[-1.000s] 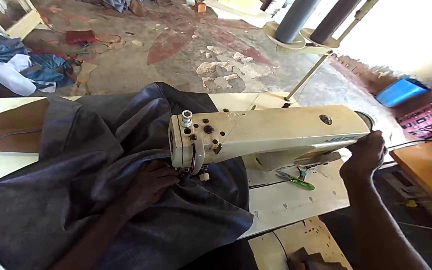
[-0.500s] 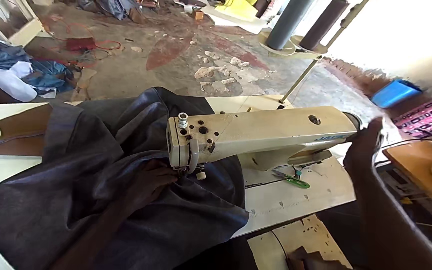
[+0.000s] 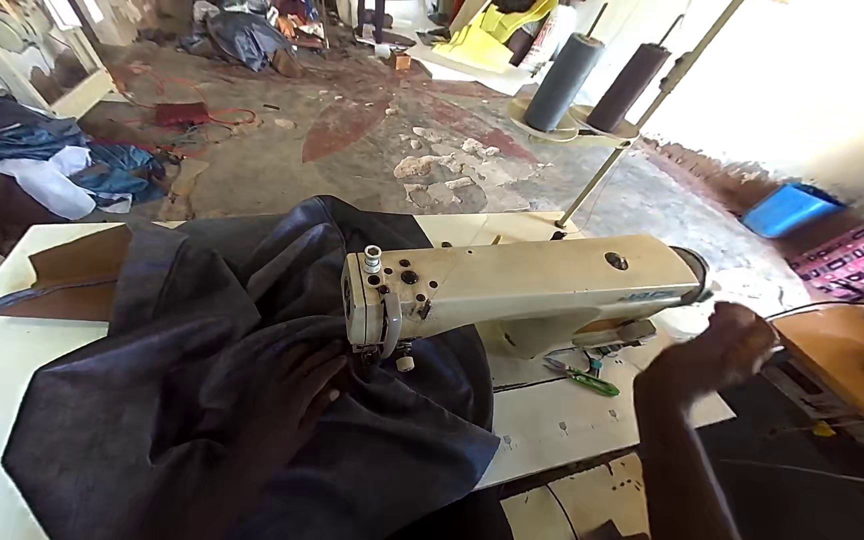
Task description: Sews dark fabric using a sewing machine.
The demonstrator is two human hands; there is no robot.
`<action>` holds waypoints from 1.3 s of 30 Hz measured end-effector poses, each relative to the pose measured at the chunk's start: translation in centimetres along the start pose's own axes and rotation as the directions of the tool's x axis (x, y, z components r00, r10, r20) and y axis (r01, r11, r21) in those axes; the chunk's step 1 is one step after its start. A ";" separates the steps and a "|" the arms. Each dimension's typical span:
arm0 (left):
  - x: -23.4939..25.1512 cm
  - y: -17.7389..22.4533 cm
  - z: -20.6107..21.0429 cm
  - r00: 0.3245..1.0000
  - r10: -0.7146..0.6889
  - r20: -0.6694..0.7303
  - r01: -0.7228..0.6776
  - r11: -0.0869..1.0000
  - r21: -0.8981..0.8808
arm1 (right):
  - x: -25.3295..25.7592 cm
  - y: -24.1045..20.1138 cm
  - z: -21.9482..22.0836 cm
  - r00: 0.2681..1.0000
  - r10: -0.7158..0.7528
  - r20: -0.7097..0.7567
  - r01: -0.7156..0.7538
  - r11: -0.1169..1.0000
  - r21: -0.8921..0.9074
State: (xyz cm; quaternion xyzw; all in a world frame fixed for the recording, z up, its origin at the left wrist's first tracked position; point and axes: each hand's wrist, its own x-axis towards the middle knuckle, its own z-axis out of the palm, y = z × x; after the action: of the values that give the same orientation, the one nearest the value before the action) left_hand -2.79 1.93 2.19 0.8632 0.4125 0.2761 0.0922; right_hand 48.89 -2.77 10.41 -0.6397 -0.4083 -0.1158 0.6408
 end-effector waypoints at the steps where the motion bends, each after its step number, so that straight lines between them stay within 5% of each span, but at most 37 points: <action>1: -1.4 0.8 -0.6 0.994 -0.083 -0.074 0.083 0.996 -0.014 | -3.0 -1.5 -0.1 0.995 -0.068 0.068 0.070 0.997 -0.014; 3: -4.4 1.8 -1.7 0.955 -0.237 -0.180 0.233 0.972 -0.042 | -9.9 -4.3 1.3 0.936 -0.156 0.316 0.155 0.988 0.026; 5: -6.8 1.9 -2.1 0.920 -0.337 -0.201 0.334 0.941 -0.049 | -15.2 -5.8 4.0 0.685 -0.245 0.686 0.203 0.969 0.143; 7: -8.0 0.9 -1.5 0.918 -0.351 -0.186 0.354 0.935 -0.015 | -17.8 -6.4 7.1 0.382 -0.327 0.864 0.279 0.932 0.230; 9: -8.0 -0.8 -1.2 0.942 -0.306 -0.139 0.314 0.948 0.043 | -19.0 -6.8 8.6 0.247 -0.293 0.924 0.356 0.914 0.195; 13: -6.5 -6.0 -2.8 0.986 -0.168 -0.022 0.168 0.985 0.046 | -20.8 -9.1 6.7 0.247 -0.098 0.964 0.411 0.912 -0.013; 16: -4.4 -8.9 -4.2 0.998 -0.057 0.038 0.055 0.997 0.061 | -24.4 -11.8 3.8 0.311 -0.075 0.948 0.483 0.871 -0.090; 21: -1.1 -0.6 -3.3 0.999 0.048 0.002 -0.048 0.996 0.072 | -25.1 -13.6 1.8 0.294 -0.058 0.954 0.347 0.937 -0.050; 24: -0.2 4.0 0.1 0.996 0.040 0.074 -0.044 0.998 0.047 | -22.1 -12.5 3.0 0.490 -0.052 0.870 0.077 0.997 0.016; 27: 0.3 5.1 2.3 0.992 -0.061 0.106 0.053 0.995 0.084 | -19.6 -10.2 4.3 0.664 0.005 0.748 0.151 0.979 -0.140; 30: 0.6 5.7 2.6 0.977 -0.152 0.149 0.130 0.981 0.147 | -19.3 -7.6 4.4 0.610 0.160 0.776 0.155 0.937 -0.315; 32: 1.0 6.0 2.4 0.968 -0.183 0.170 0.156 0.975 0.161 | -19.8 -7.5 4.5 0.632 0.129 0.764 0.108 0.962 -0.252; 34: 1.0 6.3 2.6 0.968 -0.186 0.171 0.158 0.974 0.162 | -19.6 -8.9 4.7 0.637 0.180 0.749 -0.137 0.983 -0.120; 35: 0.9 6.4 2.8 0.970 -0.173 0.172 0.148 0.978 0.147 | -19.3 -9.9 4.9 0.620 0.271 0.736 -0.390 0.921 -0.011; 37: 0.8 7.1 2.9 0.960 -0.175 0.219 0.157 0.983 0.096 | -18.1 -11.9 5.1 0.474 0.463 0.749 -0.843 0.486 0.232; 39: 0.4 7.9 3.2 0.960 -0.183 0.212 0.175 0.983 0.059 | -17.8 -12.5 5.0 0.280 0.466 0.839 -0.940 -0.045 0.339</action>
State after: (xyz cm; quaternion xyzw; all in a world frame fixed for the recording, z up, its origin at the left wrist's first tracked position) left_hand 4.37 -2.57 2.77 0.8489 0.4817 0.1630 0.1440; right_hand 27.29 -6.79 6.78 -0.3596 -0.1290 0.6283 0.6777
